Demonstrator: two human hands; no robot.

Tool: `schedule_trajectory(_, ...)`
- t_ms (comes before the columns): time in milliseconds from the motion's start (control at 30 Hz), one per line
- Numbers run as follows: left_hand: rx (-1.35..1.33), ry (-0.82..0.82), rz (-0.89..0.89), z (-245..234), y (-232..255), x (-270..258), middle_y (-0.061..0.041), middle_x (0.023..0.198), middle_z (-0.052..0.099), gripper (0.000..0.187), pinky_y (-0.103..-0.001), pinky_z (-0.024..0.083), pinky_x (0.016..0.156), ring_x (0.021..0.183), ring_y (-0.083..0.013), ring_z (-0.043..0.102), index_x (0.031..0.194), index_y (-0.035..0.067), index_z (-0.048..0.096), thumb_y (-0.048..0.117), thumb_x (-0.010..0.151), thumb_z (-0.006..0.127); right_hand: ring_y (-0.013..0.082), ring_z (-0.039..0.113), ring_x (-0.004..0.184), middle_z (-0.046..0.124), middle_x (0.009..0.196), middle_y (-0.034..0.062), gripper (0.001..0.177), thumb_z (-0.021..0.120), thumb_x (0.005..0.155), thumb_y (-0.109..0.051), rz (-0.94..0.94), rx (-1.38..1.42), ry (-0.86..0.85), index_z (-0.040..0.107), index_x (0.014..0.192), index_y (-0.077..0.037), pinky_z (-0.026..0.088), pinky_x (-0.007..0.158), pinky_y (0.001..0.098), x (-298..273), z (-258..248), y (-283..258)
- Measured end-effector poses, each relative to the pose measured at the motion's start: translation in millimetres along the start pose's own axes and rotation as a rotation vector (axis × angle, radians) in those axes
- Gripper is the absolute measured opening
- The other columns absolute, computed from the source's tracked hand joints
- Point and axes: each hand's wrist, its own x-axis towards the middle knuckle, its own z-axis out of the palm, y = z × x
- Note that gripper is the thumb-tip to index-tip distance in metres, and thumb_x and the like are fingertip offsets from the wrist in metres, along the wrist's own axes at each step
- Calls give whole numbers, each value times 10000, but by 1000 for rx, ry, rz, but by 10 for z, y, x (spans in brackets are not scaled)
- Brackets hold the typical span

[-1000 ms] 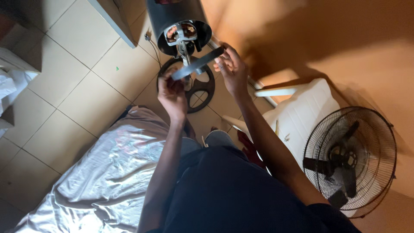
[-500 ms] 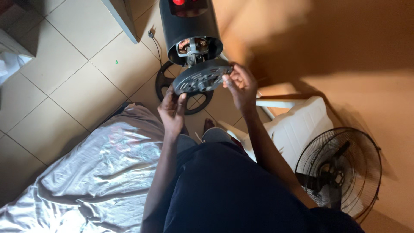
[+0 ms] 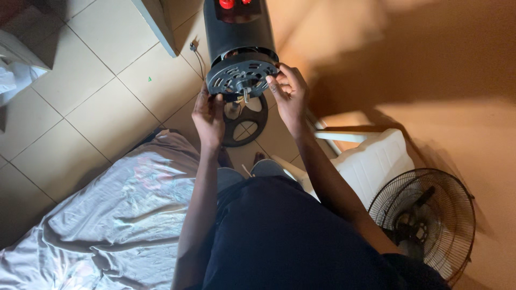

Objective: The person disassembles a standing fan motor housing using a screwdriver, removes the rear grille, and manipulates the internal motor components. They then reattach the rear grille and continue adjusting the motor assembly.

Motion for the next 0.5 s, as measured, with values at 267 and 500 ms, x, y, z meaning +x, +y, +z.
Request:
schedule_trajectory(267,207,166,147,281,103,205,-171,1312,695,425,-335,596,967,1161,-208,706,1483,-13,540,-5,1062,596,121,668,981,692,1086,97,321,739,1019,-26,-49,191,94,580,1291,37,551,841,251,85,70,190)
schedule_trajectory(500,336,147,62,349,85,302,-192,1208,723,456,-310,608,873,1034,-189,733,1470,5,542,-1,1021,622,92,661,841,687,954,59,240,714,1029,-46,78,231,75,591,1223,27,565,744,240,246,-19,366)
